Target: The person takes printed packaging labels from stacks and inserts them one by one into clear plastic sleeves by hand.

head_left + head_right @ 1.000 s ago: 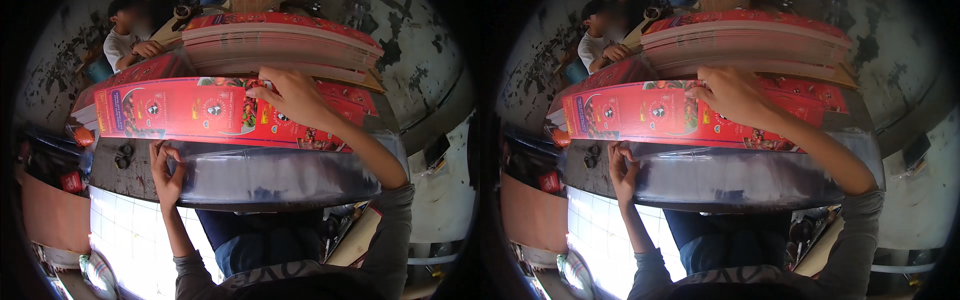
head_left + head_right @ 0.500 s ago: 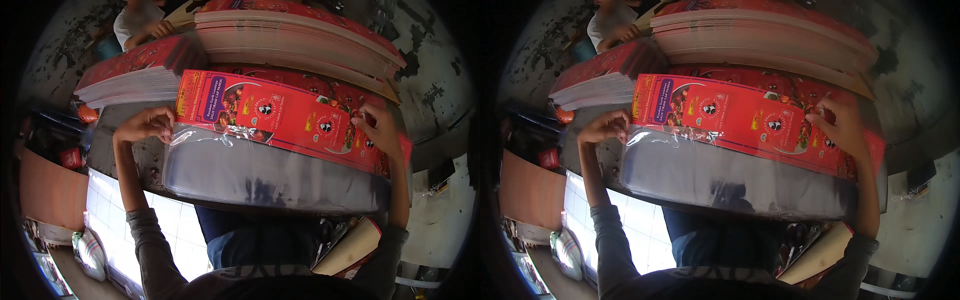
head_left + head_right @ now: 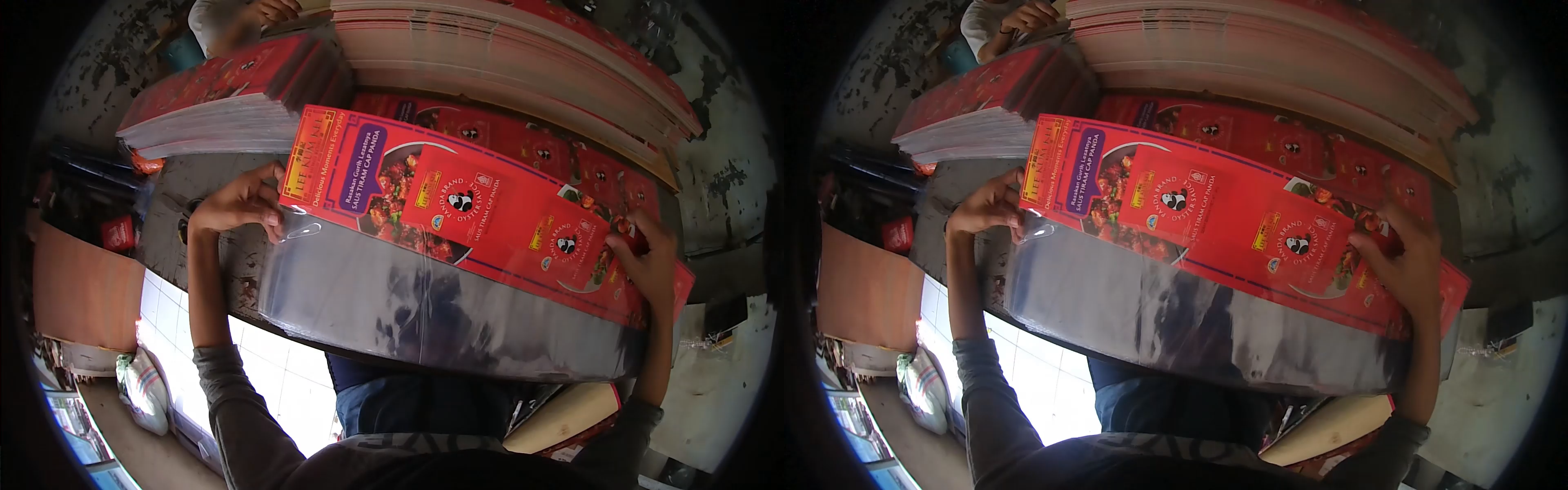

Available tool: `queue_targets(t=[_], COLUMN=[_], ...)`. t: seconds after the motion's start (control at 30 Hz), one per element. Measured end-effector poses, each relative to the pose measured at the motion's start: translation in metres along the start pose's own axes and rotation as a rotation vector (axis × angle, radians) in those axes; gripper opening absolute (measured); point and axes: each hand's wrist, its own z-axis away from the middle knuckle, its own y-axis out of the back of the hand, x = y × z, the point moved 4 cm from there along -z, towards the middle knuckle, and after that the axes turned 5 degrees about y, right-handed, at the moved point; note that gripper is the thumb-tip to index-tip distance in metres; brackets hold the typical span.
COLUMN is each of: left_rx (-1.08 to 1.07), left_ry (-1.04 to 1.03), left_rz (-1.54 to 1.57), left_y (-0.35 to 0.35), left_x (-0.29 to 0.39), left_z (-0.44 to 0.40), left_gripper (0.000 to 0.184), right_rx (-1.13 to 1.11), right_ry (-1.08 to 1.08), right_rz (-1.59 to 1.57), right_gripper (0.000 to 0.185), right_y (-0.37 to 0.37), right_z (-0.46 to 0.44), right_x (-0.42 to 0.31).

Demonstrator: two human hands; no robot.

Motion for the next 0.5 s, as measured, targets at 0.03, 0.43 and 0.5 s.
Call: queue_targets(t=[0.03, 0.43, 0.5], left_rx=[-0.001, 0.054, 0.051], left_ry=[0.001, -0.057, -0.064], left_rz=[0.003, -0.072, -0.048], left_y=[-0.0006, -0.0022, -0.0018], left_x=[0.0009, 0.0061, 0.0059], left_z=[0.0, 0.0055, 0.006], left_gripper=[0.042, 0.035, 0.034], right_rx=[-0.003, -0.043, -0.037], right_ry=[-0.001, -0.05, -0.038], right_rz=[0.001, 0.006, -0.018], right_gripper=[0.032, 0.03, 0.029], right_y=[0.0003, 0.0027, 0.0016], right_z=[-0.0001, -0.0035, -0.0044], right_x=[-0.0004, -0.0065, -0.0063])
